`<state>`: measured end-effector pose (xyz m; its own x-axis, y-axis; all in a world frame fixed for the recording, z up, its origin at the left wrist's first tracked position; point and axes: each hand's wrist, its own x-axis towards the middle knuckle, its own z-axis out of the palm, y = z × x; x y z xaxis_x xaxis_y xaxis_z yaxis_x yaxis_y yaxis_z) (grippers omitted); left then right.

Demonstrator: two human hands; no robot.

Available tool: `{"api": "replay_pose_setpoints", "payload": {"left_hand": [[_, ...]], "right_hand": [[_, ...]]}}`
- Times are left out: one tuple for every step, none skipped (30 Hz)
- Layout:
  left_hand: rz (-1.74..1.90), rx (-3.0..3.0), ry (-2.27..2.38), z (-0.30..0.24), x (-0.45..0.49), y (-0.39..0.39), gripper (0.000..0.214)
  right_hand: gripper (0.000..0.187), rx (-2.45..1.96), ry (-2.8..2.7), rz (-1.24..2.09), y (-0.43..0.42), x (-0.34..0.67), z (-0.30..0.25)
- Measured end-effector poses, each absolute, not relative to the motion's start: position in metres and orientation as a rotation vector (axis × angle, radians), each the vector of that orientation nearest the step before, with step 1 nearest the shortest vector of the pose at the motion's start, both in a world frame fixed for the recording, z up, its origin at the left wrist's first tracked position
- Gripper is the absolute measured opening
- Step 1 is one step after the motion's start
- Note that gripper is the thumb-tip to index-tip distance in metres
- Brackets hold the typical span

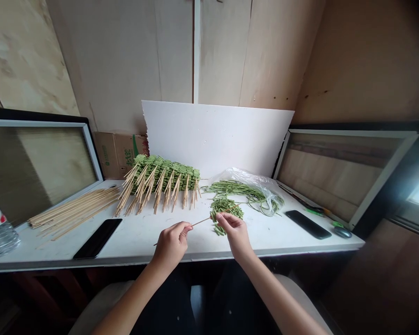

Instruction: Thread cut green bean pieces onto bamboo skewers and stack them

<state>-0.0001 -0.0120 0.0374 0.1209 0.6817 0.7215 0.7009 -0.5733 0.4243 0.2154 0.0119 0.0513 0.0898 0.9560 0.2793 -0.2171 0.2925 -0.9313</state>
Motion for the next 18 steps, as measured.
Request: {"api": "replay_pose_setpoints", "payload": {"left_hand": [[-1.479, -2.349, -1.472, 0.0376, -0.0007, -0.0113, 0.024], [-1.472, -2.364, -1.500, 0.0379, -0.0017, -0.0105, 0.024], [-1.464, -2.379, -1.523, 0.0382, -0.0027, -0.0096, 0.025], [-1.455, -2.392, -1.540, 0.0385, -0.0039, -0.0087, 0.026], [-1.445, -2.405, -1.553, 0.0387, -0.0050, -0.0079, 0.026], [-1.438, -2.416, -1.559, 0.0388, -0.0062, -0.0072, 0.026], [-1.434, -2.428, -1.559, 0.0388, -0.0072, -0.0066, 0.026], [-1.435, -2.437, -1.556, 0.0386, -0.0082, -0.0061, 0.025], [-1.441, -2.441, -1.551, 0.0383, -0.0090, -0.0057, 0.025], [-1.453, -2.436, -1.547, 0.0379, -0.0097, -0.0055, 0.024], [-1.470, -2.425, -1.545, 0.0373, -0.0102, -0.0053, 0.023], [-1.486, -2.411, -1.544, 0.0367, -0.0105, -0.0052, 0.023], [-1.500, -2.397, -1.544, 0.0361, -0.0106, -0.0050, 0.022], [-1.509, -2.387, -1.543, 0.0356, -0.0105, -0.0049, 0.022], [-1.514, -2.382, -1.541, 0.0351, -0.0104, -0.0046, 0.022], [-1.514, -2.381, -1.540, 0.0346, -0.0102, -0.0042, 0.023], [-1.512, -2.382, -1.540, 0.0343, -0.0100, -0.0037, 0.023], [-1.512, -2.380, -1.544, 0.0340, -0.0099, -0.0031, 0.023]], "right_hand": [[0.025, -0.857, -1.134, 1.061, 0.0122, 0.2163, 0.0518], [0.026, -0.858, -1.144, 1.068, 0.0123, 0.2172, 0.0525], [0.026, -0.859, -1.156, 1.075, 0.0123, 0.2180, 0.0534], [0.027, -0.861, -1.170, 1.081, 0.0121, 0.2186, 0.0544], [0.027, -0.863, -1.183, 1.082, 0.0118, 0.2191, 0.0554], [0.029, -0.867, -1.194, 1.077, 0.0113, 0.2193, 0.0563], [0.030, -0.871, -1.206, 1.068, 0.0108, 0.2194, 0.0571], [0.031, -0.875, -1.219, 1.057, 0.0103, 0.2193, 0.0577], [0.031, -0.879, -1.232, 1.049, 0.0099, 0.2191, 0.0580], [0.032, -0.882, -1.242, 1.046, 0.0095, 0.2188, 0.0582], [0.032, -0.884, -1.250, 1.046, 0.0092, 0.2184, 0.0581], [0.031, -0.886, -1.253, 1.048, 0.0090, 0.2180, 0.0579], [0.031, -0.888, -1.251, 1.050, 0.0089, 0.2176, 0.0576], [0.031, -0.892, -1.250, 1.051, 0.0090, 0.2174, 0.0575], [0.031, -0.896, -1.254, 1.050, 0.0094, 0.2177, 0.0575], [0.030, -0.900, -1.267, 1.045, 0.0101, 0.2185, 0.0577], [0.030, -0.903, -1.290, 1.035, 0.0114, 0.2201, 0.0582], [0.031, -0.906, -1.324, 1.019, 0.0134, 0.2227, 0.0588]]}}
